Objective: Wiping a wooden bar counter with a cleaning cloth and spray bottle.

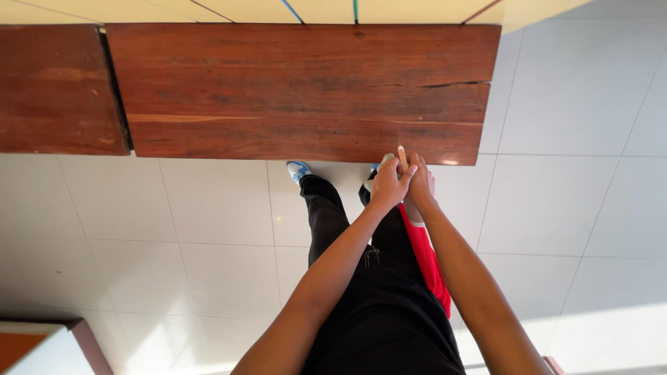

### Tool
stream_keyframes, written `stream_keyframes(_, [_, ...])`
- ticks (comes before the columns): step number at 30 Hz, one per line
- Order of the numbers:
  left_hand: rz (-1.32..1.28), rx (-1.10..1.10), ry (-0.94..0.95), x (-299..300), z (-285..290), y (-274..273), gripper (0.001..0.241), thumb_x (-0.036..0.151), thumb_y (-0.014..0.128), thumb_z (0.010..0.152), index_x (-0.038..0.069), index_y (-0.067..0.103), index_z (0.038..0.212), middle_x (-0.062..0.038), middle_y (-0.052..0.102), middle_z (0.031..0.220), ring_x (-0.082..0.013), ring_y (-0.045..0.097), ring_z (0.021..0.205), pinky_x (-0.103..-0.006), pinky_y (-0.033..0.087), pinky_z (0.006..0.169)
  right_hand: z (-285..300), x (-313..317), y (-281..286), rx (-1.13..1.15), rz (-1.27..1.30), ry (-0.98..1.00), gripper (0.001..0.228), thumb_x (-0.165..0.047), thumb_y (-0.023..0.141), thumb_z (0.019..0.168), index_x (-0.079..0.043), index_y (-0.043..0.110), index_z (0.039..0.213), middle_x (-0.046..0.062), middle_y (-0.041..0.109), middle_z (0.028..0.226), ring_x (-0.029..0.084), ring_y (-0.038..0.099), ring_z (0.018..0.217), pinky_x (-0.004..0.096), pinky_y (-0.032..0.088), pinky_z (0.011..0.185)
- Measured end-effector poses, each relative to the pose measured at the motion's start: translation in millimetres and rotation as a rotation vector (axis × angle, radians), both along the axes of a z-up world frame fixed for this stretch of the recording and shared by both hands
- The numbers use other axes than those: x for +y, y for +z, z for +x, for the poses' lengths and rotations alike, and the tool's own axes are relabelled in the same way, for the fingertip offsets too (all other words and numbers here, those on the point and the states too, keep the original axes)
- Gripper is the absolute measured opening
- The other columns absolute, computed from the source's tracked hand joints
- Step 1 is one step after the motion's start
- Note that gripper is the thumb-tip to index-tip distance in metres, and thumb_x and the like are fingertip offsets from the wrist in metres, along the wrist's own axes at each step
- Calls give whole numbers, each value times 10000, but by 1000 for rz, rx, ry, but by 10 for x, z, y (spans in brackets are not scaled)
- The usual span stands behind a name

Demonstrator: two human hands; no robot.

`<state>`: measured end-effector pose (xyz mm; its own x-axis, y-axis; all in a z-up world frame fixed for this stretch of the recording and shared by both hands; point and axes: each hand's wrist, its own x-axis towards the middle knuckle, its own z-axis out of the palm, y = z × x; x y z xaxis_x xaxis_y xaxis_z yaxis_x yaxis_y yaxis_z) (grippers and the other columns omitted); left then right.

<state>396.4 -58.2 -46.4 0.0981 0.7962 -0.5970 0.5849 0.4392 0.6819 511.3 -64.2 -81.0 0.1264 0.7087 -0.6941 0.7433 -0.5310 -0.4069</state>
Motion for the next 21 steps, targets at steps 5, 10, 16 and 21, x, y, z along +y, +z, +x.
stream_keyframes(5, [21, -17, -86, -152, 350, -113, 448, 594, 551, 956, 154, 509, 880, -124, 617, 940, -430, 673, 1005, -532, 554, 852, 279, -135, 239, -77, -14, -48, 353, -211, 578, 973, -198, 467, 1308, 70, 537, 1292, 547, 665, 1042, 631, 529, 974])
stream_keyframes(10, [34, 7, -198, -114, 574, 53, 425, 578, 526, 963, 159, 522, 895, -116, 621, 945, -408, 696, 1004, -515, 569, 881, 526, -345, -50, -66, -28, -170, 233, -284, 550, 1012, -143, 495, 1190, 115, 562, 1234, 567, 642, 1059, 644, 511, 965])
stream_keyframes(16, [-93, 87, -34, -113, 150, 78, 410, 586, 516, 946, 179, 510, 902, -124, 649, 969, -408, 684, 1036, -531, 549, 900, 124, -77, 124, 6, 1, 68, 334, -406, 563, 1007, -216, 475, 1268, 78, 567, 1265, 539, 655, 1070, 625, 515, 992])
stream_keyframes(21, [-100, 76, 239, -142, -532, 294, 417, 596, 507, 958, 187, 501, 878, -117, 640, 946, -416, 682, 1020, -531, 533, 868, -612, 237, 409, 67, 83, 346, 270, -334, 561, 970, -144, 482, 1145, 125, 574, 1194, 563, 655, 1012, 632, 538, 922])
